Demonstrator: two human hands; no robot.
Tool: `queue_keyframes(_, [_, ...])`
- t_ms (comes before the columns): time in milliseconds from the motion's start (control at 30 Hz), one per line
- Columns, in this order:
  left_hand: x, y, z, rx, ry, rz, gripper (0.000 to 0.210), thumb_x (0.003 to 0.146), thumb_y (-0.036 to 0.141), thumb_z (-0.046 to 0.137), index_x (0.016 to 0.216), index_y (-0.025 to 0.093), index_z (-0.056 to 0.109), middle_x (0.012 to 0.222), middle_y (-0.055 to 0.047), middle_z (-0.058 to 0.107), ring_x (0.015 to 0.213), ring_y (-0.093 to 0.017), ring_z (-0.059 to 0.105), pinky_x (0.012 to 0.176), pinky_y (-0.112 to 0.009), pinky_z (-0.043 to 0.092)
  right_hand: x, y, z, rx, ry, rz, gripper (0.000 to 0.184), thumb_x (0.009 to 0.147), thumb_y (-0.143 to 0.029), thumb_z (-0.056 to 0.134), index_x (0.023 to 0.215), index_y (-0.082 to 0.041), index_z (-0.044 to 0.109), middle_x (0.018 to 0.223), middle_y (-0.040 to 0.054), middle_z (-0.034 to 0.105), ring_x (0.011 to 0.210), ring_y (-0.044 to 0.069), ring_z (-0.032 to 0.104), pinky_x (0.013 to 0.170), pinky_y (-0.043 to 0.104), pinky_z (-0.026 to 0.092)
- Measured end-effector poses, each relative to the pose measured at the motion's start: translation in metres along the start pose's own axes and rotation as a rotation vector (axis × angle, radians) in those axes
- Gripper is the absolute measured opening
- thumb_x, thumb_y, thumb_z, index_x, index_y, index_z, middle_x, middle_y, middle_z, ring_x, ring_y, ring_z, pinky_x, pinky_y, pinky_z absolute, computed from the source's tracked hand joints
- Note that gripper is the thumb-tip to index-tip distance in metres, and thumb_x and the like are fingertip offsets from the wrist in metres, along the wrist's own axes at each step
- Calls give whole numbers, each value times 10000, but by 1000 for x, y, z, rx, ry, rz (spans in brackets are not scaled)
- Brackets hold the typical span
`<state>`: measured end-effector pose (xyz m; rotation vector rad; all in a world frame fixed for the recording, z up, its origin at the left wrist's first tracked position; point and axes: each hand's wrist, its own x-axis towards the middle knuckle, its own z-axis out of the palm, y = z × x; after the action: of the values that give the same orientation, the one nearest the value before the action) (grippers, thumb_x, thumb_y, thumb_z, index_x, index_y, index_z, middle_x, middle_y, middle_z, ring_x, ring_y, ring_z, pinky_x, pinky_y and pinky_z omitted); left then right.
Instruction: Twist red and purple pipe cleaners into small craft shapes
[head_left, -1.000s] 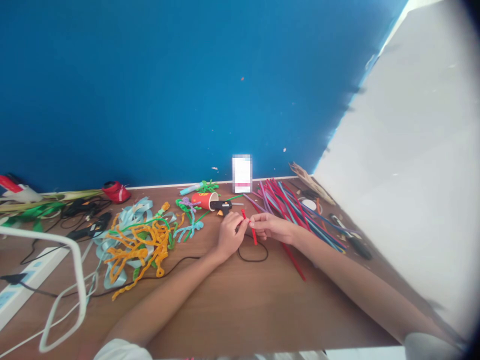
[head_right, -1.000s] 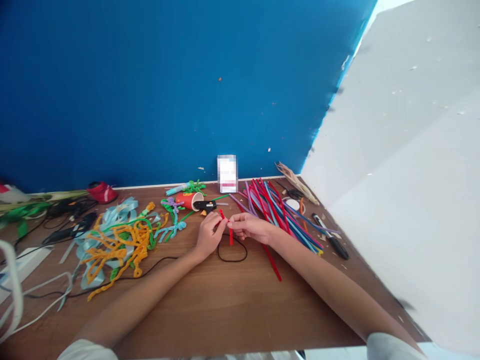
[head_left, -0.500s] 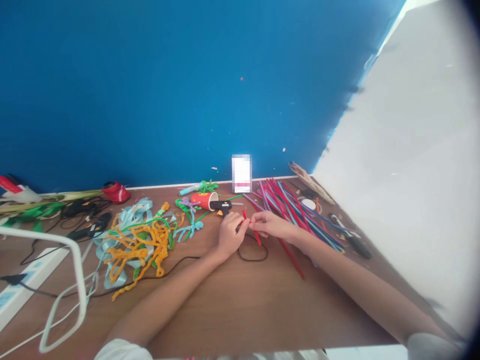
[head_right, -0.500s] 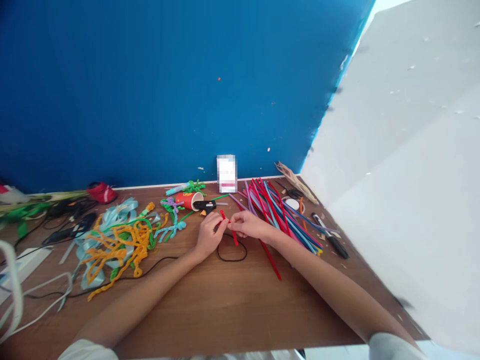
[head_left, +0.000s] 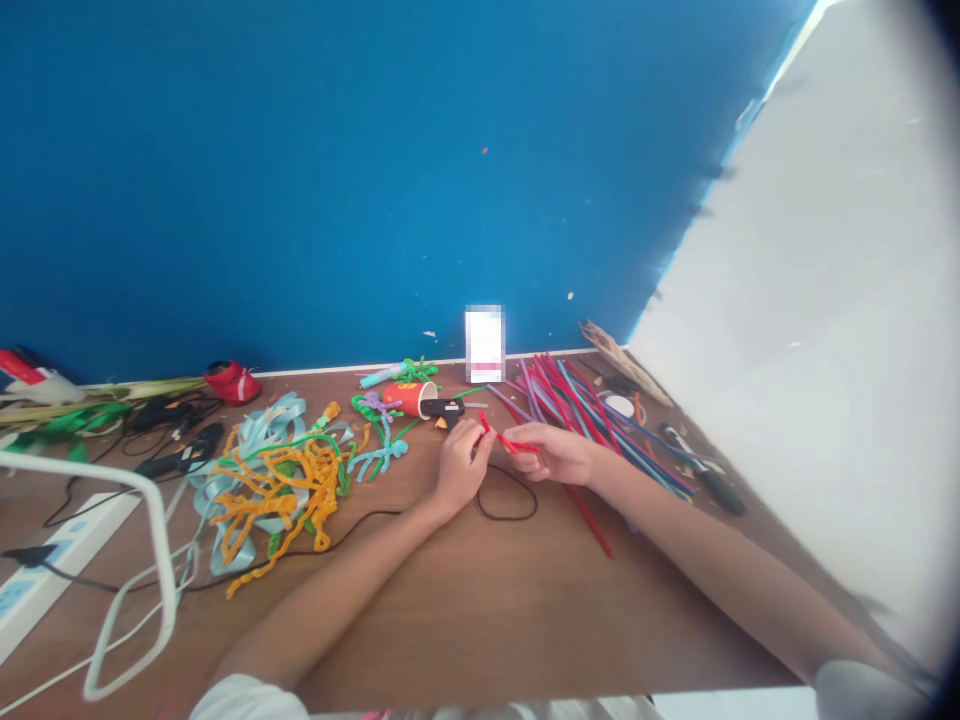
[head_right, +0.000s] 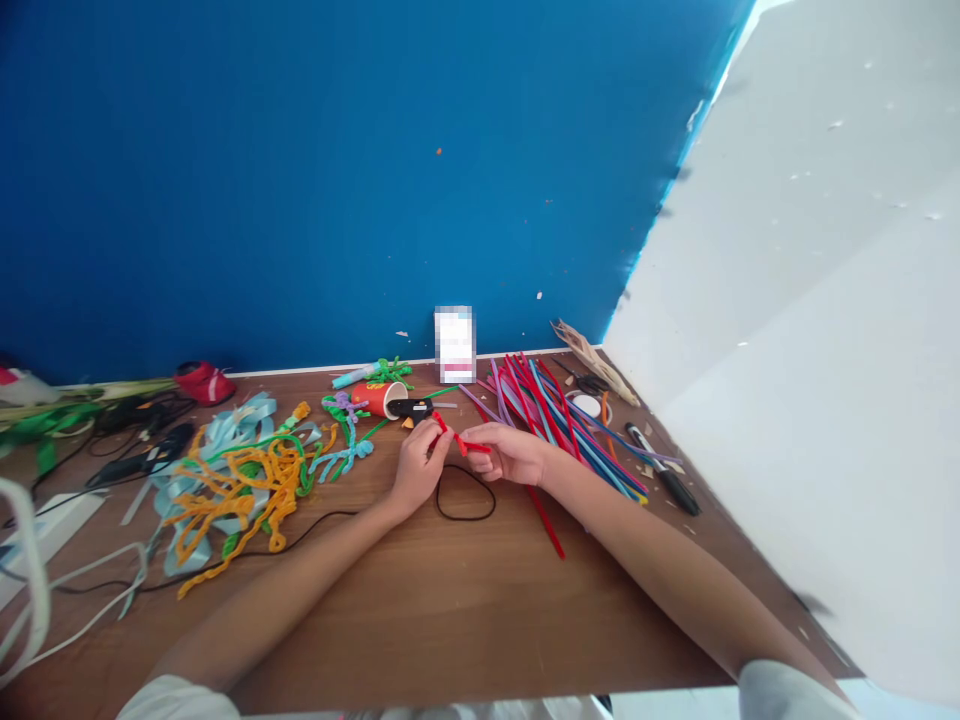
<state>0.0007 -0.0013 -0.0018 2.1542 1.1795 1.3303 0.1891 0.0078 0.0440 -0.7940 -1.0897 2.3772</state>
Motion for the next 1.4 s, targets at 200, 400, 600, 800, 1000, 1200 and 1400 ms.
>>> queue_keyframes(200, [0,3,-2,-73,-19,1,216,977,258,444,919,179,637,946,-70,675,950,-188,585,900,-324,420,1,0,2,-64,81,-2,224,820,-318,593,688,-175,482,549,-40,456,467,69,373,418,183,212])
queue_keyframes(400, [-1,0,-1,-206,-35,-144,299,1004,291,352,1053,179,625,1009,-80,685,956,-183,612,884,-318,447,3,0,2,-246,319,-172,200,767,-326,642,682,-169,552,530,-50,478,454,62,389,430,192,265])
queue_keyframes(600, [1,-4,3,-414,-33,-292,318,992,365,377,1198,182,535,920,-52,675,795,-155,605,804,-294,464,4,-1,3,-325,558,-305,165,720,-309,688,766,-172,610,546,-50,522,470,64,440,445,194,278])
queue_keyframes(800, [4,-5,2,-611,-118,-315,355,975,404,425,1215,161,519,868,-51,654,738,-131,573,745,-264,450,6,2,1,-417,611,-482,119,718,-246,671,808,-186,623,630,-39,587,565,85,518,507,203,345])
queue_keyframes(1000, [6,-11,5,-658,-220,-337,288,923,392,530,1081,153,561,834,-23,618,675,-102,556,673,-238,448,7,5,0,-454,642,-433,136,746,-279,656,837,-187,618,663,-23,616,536,84,529,469,191,346])
queue_keyframes(1200, [7,-12,7,-662,-271,-365,321,910,418,540,1059,137,585,828,-27,617,675,-103,556,675,-248,457,12,12,3,-438,651,-390,187,800,-363,621,868,-196,566,598,-33,612,424,74,502,384,176,292])
queue_keyframes(1400, [8,-14,9,-717,-291,-352,323,900,424,561,1033,131,594,812,-30,624,670,-106,558,674,-257,460,15,15,4,-469,594,-413,178,846,-371,551,872,-195,535,574,-39,603,401,76,511,377,178,277])
